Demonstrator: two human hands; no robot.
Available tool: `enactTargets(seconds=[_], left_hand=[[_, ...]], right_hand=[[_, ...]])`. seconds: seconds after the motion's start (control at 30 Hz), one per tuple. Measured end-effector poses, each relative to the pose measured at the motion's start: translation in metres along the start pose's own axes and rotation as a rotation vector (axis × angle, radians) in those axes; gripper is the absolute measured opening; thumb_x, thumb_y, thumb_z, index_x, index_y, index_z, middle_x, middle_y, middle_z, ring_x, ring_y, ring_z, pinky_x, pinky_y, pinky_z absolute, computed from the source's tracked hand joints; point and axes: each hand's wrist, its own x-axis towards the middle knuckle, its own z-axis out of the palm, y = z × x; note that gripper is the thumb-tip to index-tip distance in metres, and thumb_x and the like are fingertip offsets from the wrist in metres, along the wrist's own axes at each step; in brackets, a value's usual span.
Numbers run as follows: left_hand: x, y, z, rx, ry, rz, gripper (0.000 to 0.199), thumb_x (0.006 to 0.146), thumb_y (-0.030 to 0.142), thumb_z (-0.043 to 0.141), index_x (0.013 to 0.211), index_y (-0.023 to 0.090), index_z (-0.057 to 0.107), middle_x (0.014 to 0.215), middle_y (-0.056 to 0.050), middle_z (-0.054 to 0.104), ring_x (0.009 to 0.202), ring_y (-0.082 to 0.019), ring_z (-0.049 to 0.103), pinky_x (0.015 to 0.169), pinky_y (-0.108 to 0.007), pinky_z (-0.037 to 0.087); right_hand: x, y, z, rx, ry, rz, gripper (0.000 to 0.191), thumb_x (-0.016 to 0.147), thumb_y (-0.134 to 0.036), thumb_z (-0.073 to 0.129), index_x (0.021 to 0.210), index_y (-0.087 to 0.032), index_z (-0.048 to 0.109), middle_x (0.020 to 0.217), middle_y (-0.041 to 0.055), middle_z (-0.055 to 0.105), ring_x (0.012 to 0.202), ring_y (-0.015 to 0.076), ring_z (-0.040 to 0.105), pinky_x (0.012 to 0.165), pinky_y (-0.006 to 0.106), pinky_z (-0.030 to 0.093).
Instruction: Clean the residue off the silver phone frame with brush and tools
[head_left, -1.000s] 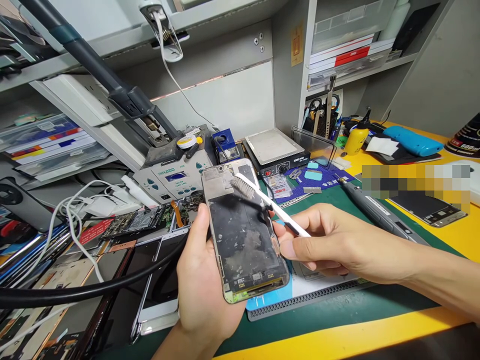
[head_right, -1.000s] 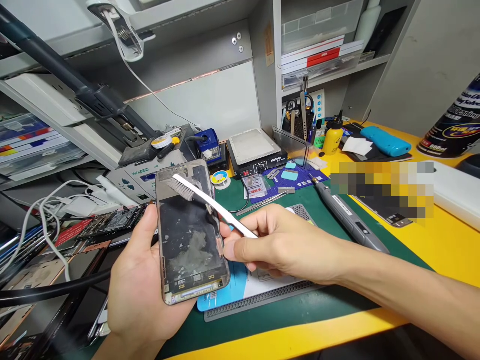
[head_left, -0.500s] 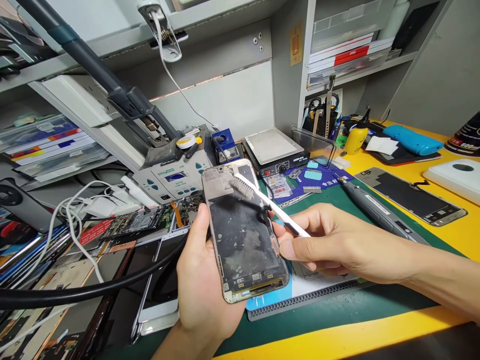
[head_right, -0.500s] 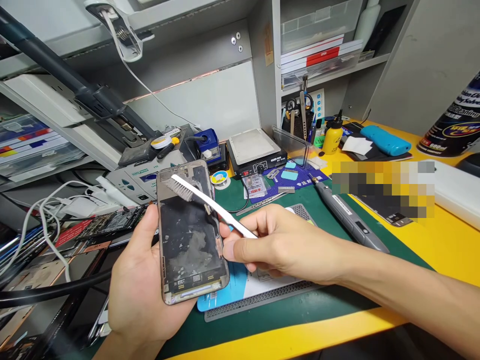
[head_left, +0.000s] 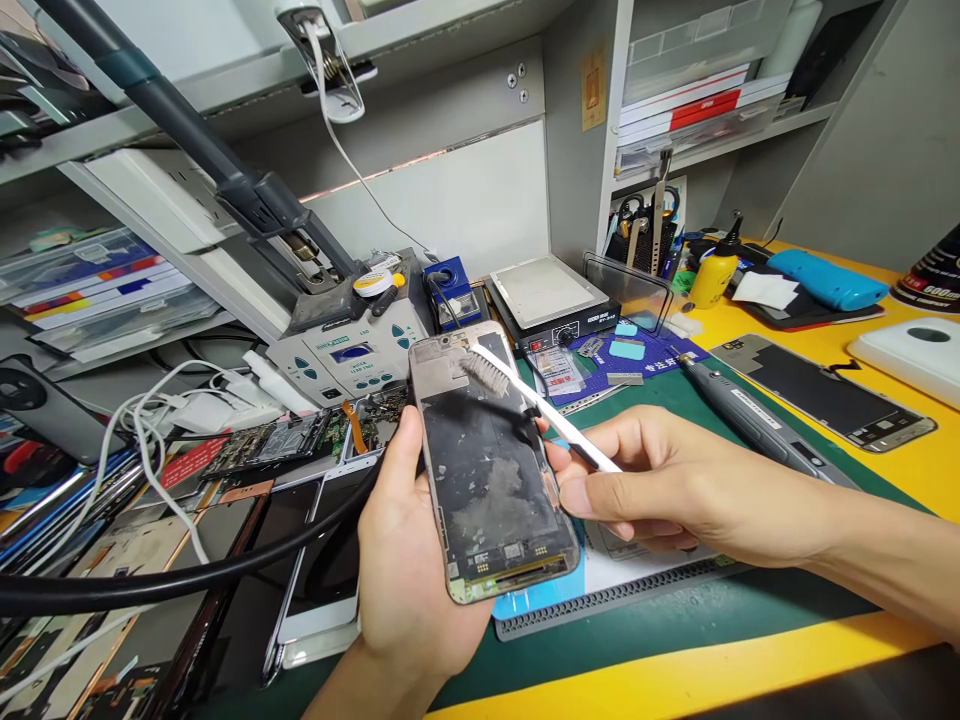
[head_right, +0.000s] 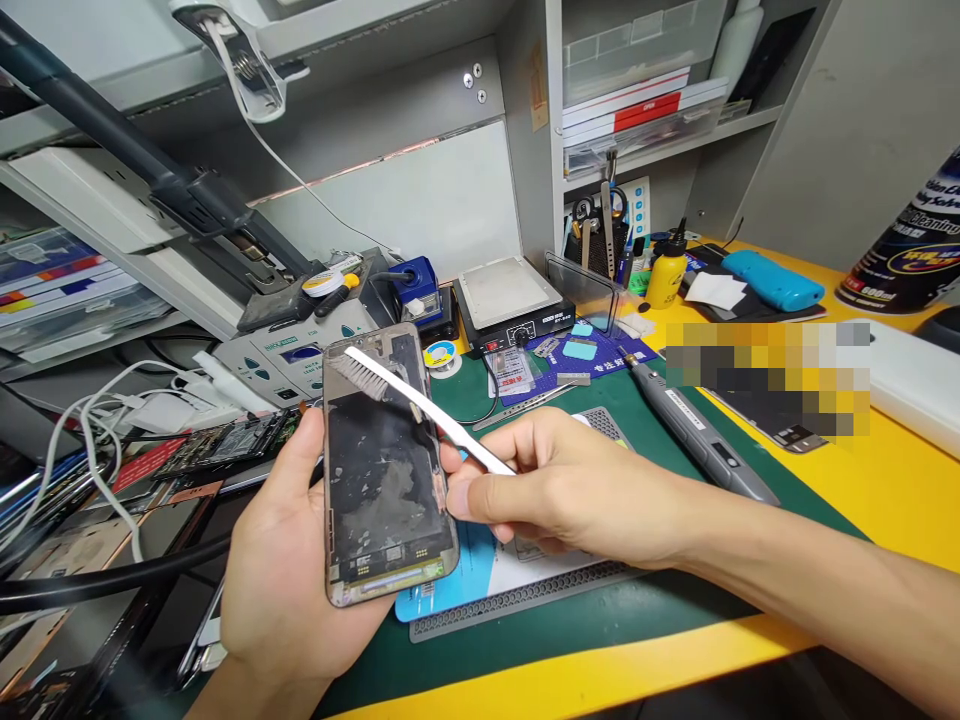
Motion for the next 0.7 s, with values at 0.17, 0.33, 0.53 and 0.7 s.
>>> enactTargets(seconds=[0.17,0.33,0.53,0.7], left_hand=[[0.0028,0.0002,0.0007,0.030,0.006,-0.003,0.062,0.097,0.060,0.038,0.092,0.012,0.077,0.079,-0.013,0.077,0.090,-0.034,0.076,0.078,-0.044,0.063],[0.0018,-0.0011,0.0010,-0.015,0.003,0.015,0.060,0.097,0.060,0.040,0.094,0.014,0.078,0.077,-0.011,0.077,0.091,-0.033,0.076,0.083,-0.046,0.063],[0.0017,-0.0018,-0.0003,-0.055,-0.008,0.037,0.055,0.097,0.059,0.044,0.096,0.016,0.078,0.079,-0.009,0.078,0.089,-0.032,0.077,0.084,-0.045,0.063],[0.0016,-0.0017,-0.0008,-0.063,-0.028,0.048,0.056,0.098,0.058,0.042,0.097,0.015,0.079,0.075,-0.009,0.077,0.087,-0.031,0.077,0.086,-0.045,0.062]], right_hand=[[0.0004,-0.0002,0.0002,0.011,-0.009,-0.005,0.038,0.080,-0.042,0.081,0.071,-0.017,0.054,0.054,-0.0088,0.042,0.042,0.0015,0.022,0.039,0.022,0.012],[-0.0006,0.0020,-0.0015,-0.009,-0.009,0.007,0.040,0.084,-0.048,0.077,0.074,-0.017,0.054,0.056,-0.0083,0.040,0.042,0.0022,0.022,0.040,0.023,0.011],[-0.0012,0.0038,-0.0038,-0.008,-0.021,0.008,0.038,0.084,-0.046,0.077,0.075,-0.018,0.053,0.058,-0.0079,0.041,0.042,0.0021,0.022,0.040,0.023,0.011],[0.0010,0.0026,-0.0035,-0.008,-0.010,0.011,0.036,0.083,-0.042,0.078,0.075,-0.018,0.053,0.057,-0.0083,0.041,0.042,0.0022,0.022,0.040,0.023,0.012]])
